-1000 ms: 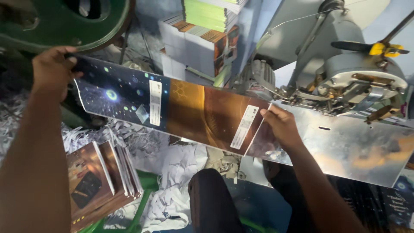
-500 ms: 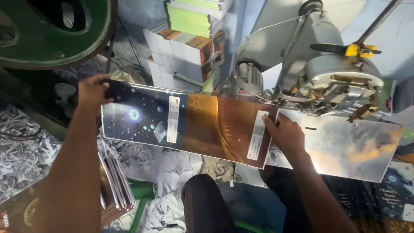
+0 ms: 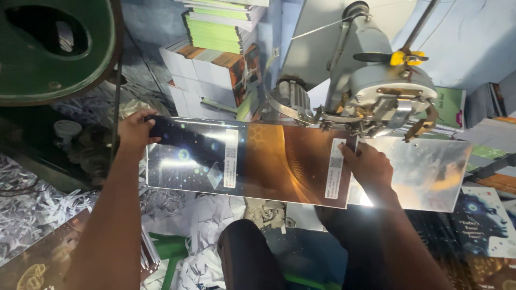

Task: The person places a book cover onto a binding machine, aligns it, and secures it with a screwdriver. They then remove the bound book and repeat the process with another cover.

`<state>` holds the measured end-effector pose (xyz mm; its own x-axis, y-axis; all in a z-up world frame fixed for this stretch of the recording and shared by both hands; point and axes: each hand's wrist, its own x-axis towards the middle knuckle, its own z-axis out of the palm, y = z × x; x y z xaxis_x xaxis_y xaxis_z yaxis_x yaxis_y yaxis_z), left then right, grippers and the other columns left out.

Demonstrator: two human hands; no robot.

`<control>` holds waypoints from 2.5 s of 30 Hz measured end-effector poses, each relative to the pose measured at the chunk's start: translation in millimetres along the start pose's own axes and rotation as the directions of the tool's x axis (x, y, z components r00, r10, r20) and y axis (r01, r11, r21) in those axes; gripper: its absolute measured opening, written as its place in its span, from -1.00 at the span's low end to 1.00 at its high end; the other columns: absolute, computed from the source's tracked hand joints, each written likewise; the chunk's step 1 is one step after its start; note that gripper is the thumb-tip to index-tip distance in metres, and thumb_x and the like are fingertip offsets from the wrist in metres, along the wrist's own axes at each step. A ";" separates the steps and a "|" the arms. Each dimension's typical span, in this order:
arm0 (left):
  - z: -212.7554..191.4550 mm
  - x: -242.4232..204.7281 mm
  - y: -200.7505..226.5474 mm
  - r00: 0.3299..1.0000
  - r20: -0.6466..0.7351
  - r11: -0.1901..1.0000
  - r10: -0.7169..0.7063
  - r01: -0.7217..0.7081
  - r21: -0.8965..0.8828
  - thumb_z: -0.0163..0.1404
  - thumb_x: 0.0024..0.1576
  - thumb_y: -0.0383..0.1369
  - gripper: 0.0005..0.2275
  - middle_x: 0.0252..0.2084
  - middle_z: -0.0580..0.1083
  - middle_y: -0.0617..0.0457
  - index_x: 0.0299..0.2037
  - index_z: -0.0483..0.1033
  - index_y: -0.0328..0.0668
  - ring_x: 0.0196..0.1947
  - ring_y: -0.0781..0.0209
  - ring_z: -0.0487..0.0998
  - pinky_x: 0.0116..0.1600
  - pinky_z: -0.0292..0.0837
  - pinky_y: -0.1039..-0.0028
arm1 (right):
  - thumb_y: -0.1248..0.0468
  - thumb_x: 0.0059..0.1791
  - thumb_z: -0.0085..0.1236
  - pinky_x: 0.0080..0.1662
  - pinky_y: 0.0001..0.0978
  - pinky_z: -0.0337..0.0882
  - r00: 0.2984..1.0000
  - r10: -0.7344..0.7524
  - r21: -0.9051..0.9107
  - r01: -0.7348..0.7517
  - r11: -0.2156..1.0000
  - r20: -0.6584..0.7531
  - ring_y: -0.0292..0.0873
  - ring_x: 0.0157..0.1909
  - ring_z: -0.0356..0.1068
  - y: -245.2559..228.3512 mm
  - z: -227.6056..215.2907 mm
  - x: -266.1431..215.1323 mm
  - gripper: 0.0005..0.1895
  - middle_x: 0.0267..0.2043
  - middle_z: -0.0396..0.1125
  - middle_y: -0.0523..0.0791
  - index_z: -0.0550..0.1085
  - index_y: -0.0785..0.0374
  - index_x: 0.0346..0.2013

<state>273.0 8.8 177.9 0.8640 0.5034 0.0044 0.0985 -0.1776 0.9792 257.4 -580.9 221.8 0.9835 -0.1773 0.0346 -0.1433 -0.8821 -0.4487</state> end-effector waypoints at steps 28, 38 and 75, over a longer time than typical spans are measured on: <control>71.9 -45.0 8.0 0.996 0.087 0.996 0.035 -0.027 -0.087 -0.03 0.22 -0.55 -0.76 -0.15 0.48 0.10 0.06 0.55 -0.13 -0.32 0.30 0.54 -0.40 0.58 0.46 | -0.06 0.04 0.08 0.39 0.15 -0.05 0.708 -0.631 -0.303 0.554 0.775 -0.317 0.15 0.34 0.21 110.5 -7.9 32.2 -0.38 0.27 0.28 0.13 0.39 0.12 0.35; 74.2 -36.2 -2.1 0.997 0.077 0.995 0.013 -0.005 -0.102 -0.03 0.23 -0.55 -0.75 -0.14 0.50 0.09 0.07 0.54 -0.14 -0.32 0.30 0.54 -0.41 0.55 0.48 | -0.06 0.05 0.11 0.42 0.13 -0.04 0.701 -0.628 -0.245 0.579 0.778 -0.338 0.16 0.41 0.17 108.9 -14.6 27.8 -0.38 0.31 0.28 0.14 0.41 0.15 0.33; 157.9 -114.6 33.6 0.798 -0.060 0.643 0.599 -0.436 0.630 0.26 0.01 -0.48 -0.75 -0.17 0.48 -0.22 -0.09 0.69 -0.19 -0.19 -0.16 0.55 -0.06 0.45 0.18 | -0.27 0.04 -0.07 0.36 0.48 -0.56 0.899 -0.411 -0.193 0.382 0.904 -0.149 0.21 0.60 -0.37 191.6 -49.4 63.9 -0.29 0.57 -0.15 0.15 0.24 -0.11 0.43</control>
<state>255.2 -188.4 178.3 0.7191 0.3461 0.6026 -0.0022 -0.8660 0.5000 287.3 -782.8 182.2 0.9268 0.1383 0.3492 0.2247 -0.9492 -0.2203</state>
